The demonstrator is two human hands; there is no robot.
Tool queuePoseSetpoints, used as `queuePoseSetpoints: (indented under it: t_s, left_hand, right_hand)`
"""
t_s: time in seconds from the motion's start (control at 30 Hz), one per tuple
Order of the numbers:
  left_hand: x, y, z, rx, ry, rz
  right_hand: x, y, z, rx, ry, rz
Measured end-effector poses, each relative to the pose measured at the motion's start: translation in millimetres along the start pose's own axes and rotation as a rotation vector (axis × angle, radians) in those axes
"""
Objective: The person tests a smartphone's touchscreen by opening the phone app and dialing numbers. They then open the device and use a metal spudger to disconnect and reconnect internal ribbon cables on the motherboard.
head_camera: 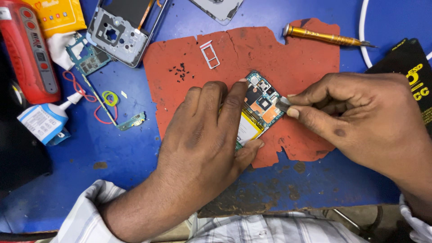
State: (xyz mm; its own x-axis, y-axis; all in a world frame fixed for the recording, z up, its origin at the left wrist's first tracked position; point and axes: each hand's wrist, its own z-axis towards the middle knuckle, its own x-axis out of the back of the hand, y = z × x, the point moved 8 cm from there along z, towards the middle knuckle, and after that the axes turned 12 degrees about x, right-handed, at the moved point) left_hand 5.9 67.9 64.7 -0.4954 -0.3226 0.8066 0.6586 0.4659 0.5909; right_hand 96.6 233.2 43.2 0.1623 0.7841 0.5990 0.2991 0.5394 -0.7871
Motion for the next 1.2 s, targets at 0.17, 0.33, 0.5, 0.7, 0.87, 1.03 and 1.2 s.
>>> queuePoseSetpoints:
  t_s: [0.17,0.33,0.5,0.7,0.87,1.03,1.2]
  left_hand:
    - [-1.3,-1.2,0.9,0.01,-0.012,-0.008]
    - [-0.1,-4.8,1.0,0.017,-0.008,-0.033]
    - [-2.1,-4.4,1.2,0.004,0.046,0.027]
    - [-2.3,-4.8,1.6,0.004,0.075,0.038]
    - [-3.3,-6.1,1.4,0.022,0.079,0.027]
    - [-7.4,-5.8,0.6,0.045,0.054,0.039]
    - [-5.1,-1.5,-0.6,0.011,0.077,0.118]
  right_hand:
    - [8.2,-1.9,4.6,0.047,0.1,0.29]
    - [24.0,-5.7,2.8,0.169,0.212,0.29]
    - [32.0,3.0,-2.2,0.195,0.252,0.125]
    - [24.0,6.2,2.3,0.244,0.17,0.4]
    - [10.3,13.7,5.3,0.186,0.182,0.424]
    - [4.9,15.9,5.3,0.086,0.152,0.213]
    - [1.4,10.2,2.8,0.001,0.118,0.066]
